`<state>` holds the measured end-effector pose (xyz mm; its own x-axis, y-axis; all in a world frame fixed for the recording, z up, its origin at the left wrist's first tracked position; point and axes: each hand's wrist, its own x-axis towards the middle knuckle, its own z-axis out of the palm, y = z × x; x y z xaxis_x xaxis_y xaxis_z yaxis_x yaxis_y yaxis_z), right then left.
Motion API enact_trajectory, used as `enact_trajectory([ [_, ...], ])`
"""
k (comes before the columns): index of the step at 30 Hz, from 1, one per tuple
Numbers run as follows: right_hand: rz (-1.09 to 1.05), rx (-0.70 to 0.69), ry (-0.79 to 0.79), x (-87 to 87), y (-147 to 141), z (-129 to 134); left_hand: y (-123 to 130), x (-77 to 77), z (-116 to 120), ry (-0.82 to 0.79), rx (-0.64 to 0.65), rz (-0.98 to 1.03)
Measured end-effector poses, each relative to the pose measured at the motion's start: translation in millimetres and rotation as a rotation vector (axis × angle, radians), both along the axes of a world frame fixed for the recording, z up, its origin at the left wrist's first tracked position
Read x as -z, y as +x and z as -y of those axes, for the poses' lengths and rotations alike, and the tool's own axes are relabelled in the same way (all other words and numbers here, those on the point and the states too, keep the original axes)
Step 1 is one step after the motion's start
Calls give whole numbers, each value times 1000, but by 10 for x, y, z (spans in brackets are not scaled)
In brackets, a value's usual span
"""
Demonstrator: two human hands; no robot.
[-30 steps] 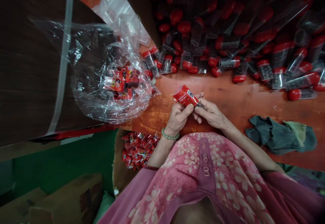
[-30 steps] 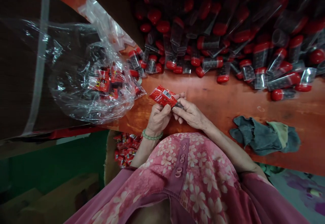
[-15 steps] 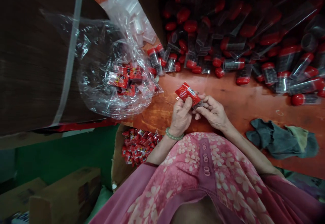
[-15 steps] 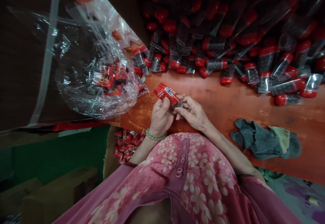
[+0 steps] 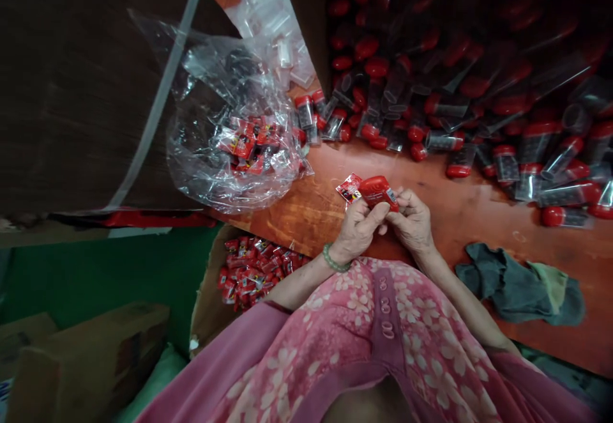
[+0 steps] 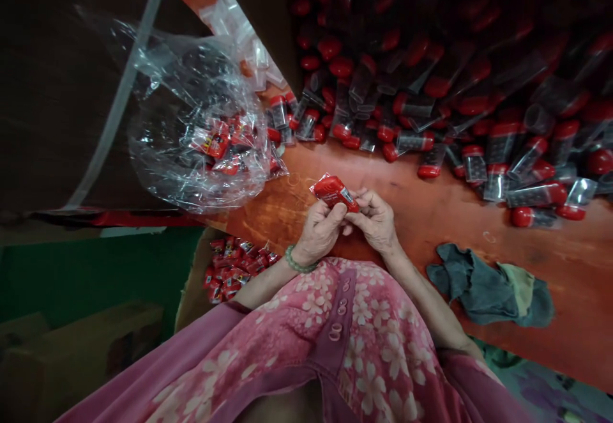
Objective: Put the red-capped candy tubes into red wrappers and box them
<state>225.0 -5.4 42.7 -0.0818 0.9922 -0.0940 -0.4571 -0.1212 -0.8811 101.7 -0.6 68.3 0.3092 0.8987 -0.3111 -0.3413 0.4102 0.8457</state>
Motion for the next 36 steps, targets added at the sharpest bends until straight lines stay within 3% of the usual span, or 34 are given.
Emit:
enact_trajectory([
  [4,26,-23,-60,27,9,12,-17,36,14,25,-5,10],
  [8,138,-218,-97,-31,-31,11,-306,-75,80,104,-57,-135],
  [10,288,-278,-63,-103,-21,40,-607,-197,208,172,-122,-361],
  [14,681,-197,83,-325,240,219,-1475,-410,630,257,-380,-1045],
  [15,783,-181,121,-398,362,298,-1719,-440,750,239,-349,-1262],
  [16,898,-172,155,-477,499,395,-1956,-459,867,219,-230,-1464],
  [17,1022,-146,185,-559,647,506,-2170,-473,977,279,-228,-1637],
  [19,1277,-81,197,-713,949,758,-2475,-491,1140,364,-107,-1758],
  [21,1531,-51,110,-822,1220,1013,-2539,-506,1169,378,-8,-1760],
  [23,1745,-56,-7,-849,1422,1237,-2315,-500,1025,393,16,-1731],
  [25,1907,-84,-99,-780,1534,1408,-1822,-447,750,552,-9,-1569],
  [28,2032,-127,-158,-548,1569,1554,-751,-284,335,780,303,-977],
  [30,2059,-102,-173,-375,1559,1586,9,-162,200,958,568,-801],
  [33,2052,-47,-138,-182,1575,1583,919,6,244,1223,847,-833],
  [36,1982,63,-26,-74,1640,1578,1382,172,398,1434,944,-949],
])
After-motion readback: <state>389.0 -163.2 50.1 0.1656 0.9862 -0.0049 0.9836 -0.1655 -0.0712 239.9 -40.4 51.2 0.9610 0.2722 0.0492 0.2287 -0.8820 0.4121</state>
